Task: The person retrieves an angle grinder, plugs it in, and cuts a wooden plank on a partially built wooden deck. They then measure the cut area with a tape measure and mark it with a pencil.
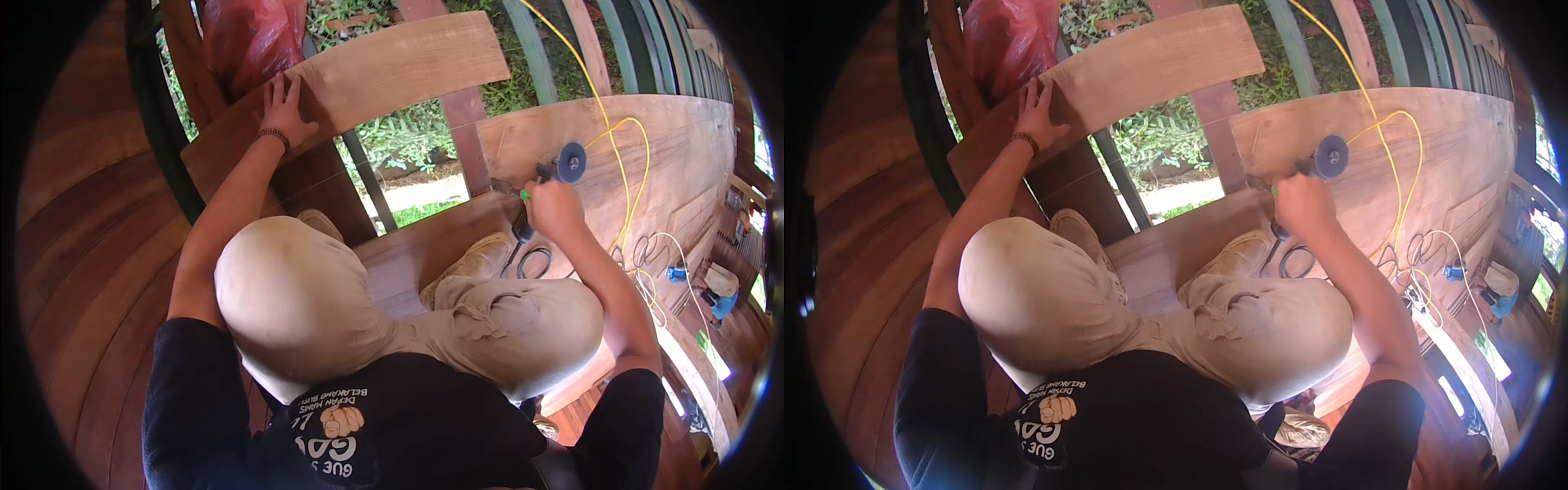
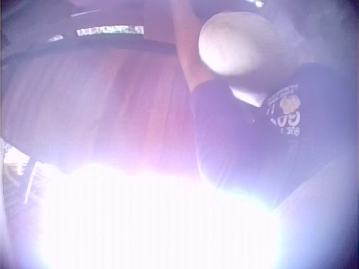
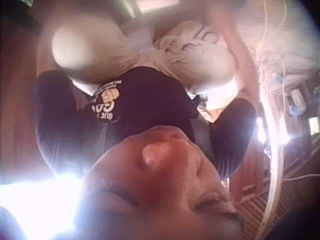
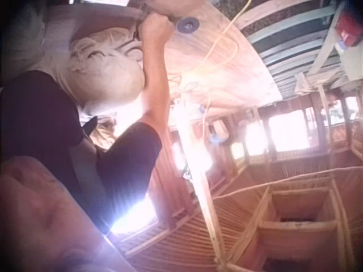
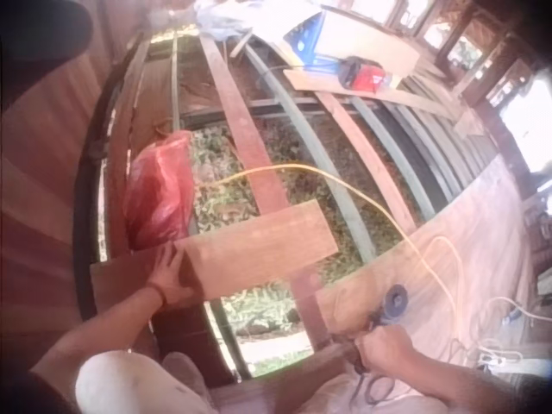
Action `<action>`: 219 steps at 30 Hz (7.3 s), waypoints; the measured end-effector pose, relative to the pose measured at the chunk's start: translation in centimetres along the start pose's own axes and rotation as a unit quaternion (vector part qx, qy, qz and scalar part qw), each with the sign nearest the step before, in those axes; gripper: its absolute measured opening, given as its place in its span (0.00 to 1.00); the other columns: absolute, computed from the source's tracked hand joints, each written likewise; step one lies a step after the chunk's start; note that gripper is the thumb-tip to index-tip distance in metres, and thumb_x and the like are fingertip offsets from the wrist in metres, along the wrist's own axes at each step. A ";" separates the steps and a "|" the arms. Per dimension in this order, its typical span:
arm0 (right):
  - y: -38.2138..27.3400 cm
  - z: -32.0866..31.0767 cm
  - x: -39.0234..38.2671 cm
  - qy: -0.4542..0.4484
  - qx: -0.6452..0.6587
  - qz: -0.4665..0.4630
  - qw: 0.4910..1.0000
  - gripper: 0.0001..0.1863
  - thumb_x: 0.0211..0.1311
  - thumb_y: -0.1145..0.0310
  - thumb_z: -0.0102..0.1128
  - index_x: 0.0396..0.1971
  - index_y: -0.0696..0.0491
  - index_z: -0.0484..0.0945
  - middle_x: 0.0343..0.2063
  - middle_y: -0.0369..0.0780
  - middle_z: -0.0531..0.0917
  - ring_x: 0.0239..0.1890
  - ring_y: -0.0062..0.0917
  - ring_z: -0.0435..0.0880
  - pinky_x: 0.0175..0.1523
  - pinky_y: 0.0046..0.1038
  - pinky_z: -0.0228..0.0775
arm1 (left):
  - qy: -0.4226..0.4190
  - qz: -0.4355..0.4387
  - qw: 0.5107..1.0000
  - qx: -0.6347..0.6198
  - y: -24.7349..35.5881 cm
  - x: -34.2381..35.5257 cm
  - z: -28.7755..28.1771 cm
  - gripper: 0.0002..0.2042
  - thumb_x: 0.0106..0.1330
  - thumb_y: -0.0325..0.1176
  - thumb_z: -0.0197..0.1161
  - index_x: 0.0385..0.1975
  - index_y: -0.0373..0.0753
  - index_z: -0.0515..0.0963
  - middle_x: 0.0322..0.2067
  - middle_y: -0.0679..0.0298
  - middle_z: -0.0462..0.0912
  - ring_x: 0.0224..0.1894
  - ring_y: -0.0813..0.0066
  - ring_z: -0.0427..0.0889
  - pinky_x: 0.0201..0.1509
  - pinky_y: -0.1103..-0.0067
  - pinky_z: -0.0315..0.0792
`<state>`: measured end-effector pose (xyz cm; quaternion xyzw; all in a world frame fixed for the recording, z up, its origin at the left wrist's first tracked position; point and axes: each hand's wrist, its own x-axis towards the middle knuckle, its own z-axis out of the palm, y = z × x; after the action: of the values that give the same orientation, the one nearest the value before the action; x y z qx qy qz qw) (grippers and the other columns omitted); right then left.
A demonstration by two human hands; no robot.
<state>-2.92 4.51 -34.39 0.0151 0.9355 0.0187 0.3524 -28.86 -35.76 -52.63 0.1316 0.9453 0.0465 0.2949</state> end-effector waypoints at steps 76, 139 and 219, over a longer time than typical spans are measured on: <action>-6.7 21.1 -8.1 0.117 0.346 0.311 0.877 0.22 0.67 0.69 0.58 0.61 0.50 0.72 0.36 0.52 0.86 0.37 0.54 0.85 0.40 0.54 0.75 | 0.069 0.064 0.996 -0.005 -2.3 -0.3 2.4 0.49 0.57 0.44 0.73 0.79 0.55 0.51 0.81 0.59 0.40 0.82 0.52 0.39 0.74 0.34 0.47; 2.8 35.2 -13.1 0.271 0.508 0.556 0.599 0.32 0.59 0.69 0.62 0.65 0.51 0.70 0.51 0.49 0.82 0.49 0.43 0.84 0.51 0.43 0.77 | -0.153 0.301 0.937 -0.093 31.0 -7.0 14.0 0.12 0.65 0.42 0.67 0.36 0.40 0.86 0.34 0.54 0.89 0.38 0.56 0.88 0.44 0.65 0.80; 5.3 19.7 -10.2 0.385 0.687 0.209 0.579 0.11 0.70 0.65 0.63 0.39 0.59 0.81 0.28 0.39 0.83 0.33 0.21 0.80 0.39 0.30 0.72 | -0.191 0.535 0.804 -0.178 42.0 -11.9 -2.5 0.26 0.65 0.48 0.72 0.54 0.35 0.78 0.48 0.51 0.87 0.47 0.57 0.88 0.53 0.66 0.81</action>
<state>17.84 9.82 -42.21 0.4392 0.6874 -0.5527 -0.1704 -11.55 1.26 -37.18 0.5677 0.6247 0.3381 0.4160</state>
